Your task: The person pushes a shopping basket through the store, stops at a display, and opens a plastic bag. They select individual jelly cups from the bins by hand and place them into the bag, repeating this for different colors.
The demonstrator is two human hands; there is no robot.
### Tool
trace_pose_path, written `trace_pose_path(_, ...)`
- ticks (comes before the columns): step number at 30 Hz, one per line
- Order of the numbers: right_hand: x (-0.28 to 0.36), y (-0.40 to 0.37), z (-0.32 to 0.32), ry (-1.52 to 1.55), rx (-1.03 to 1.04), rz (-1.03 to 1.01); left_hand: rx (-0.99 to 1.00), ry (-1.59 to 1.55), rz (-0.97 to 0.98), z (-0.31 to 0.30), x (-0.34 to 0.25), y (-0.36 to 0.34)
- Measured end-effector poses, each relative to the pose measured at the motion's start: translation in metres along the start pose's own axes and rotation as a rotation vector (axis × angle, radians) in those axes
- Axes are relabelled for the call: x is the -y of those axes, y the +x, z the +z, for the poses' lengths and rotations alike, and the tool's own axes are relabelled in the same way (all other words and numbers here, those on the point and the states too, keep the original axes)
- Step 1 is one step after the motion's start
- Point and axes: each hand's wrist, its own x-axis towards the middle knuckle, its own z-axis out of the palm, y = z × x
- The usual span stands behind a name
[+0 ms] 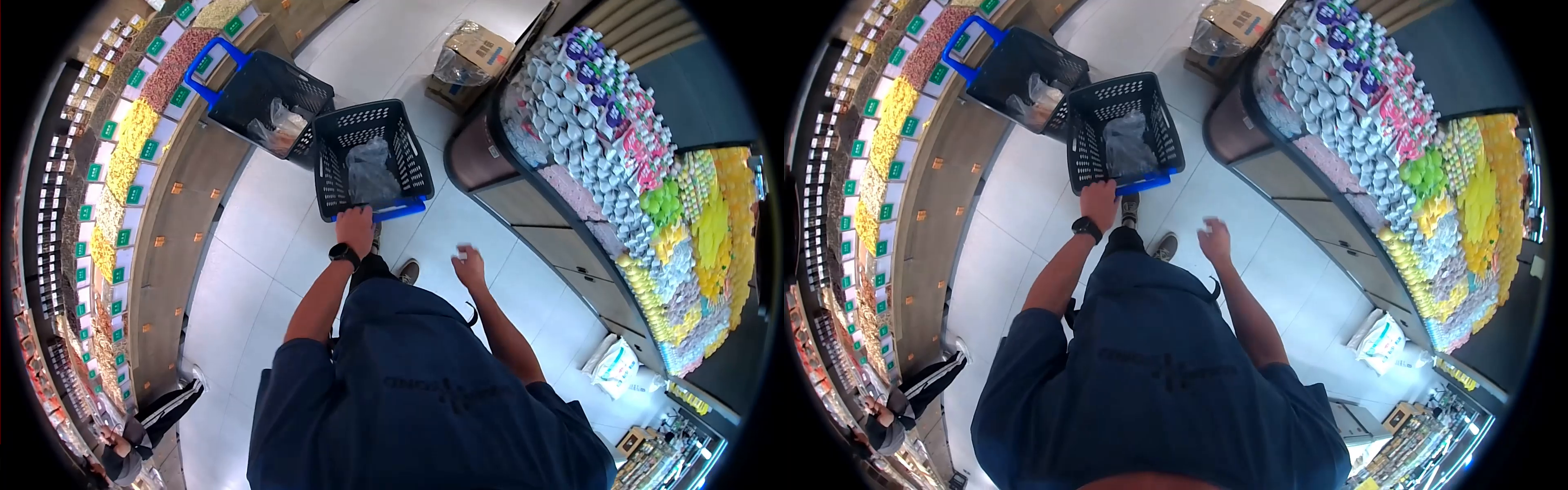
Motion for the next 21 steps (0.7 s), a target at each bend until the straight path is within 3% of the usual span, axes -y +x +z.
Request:
trace_pose_path(2, 0.075, 0.052, -0.01, -0.044, -0.102, -0.325, 0.003, -0.022, 0.067, 0.0, 0.017, 0.0)
trace_pose_path(5, 0.16, 0.096, -0.007, -0.254, 0.23, -0.568, 0.004, -0.098, 0.287, -0.004, 0.039, 0.007)
trace_pose_path(6, 0.165, 0.108, 0.007, -0.212, 0.216, -0.728, 0.0, -0.108, 0.284, -0.004, 0.046, 0.014)
trace_pose_path(8, 0.168, 0.116, 0.04, -0.391, 0.489, -0.608, 0.025, -0.192, 0.399, -0.005, 0.063, 0.024)
trace_pose_path(9, 0.176, 0.119, 0.052, -0.435, 0.415, -0.591, 0.011, -0.203, 0.444, -0.008, 0.071, 0.03)
trace_pose_path(16, 0.205, 0.164, 0.066, -0.478, 0.44, -0.489, 0.079, -0.272, 0.432, -0.035, 0.099, 0.095)
trace_pose_path(21, 0.214, 0.235, 0.066, -0.405, 0.35, -0.395, 0.013, -0.215, 0.378, -0.054, 0.101, 0.17)
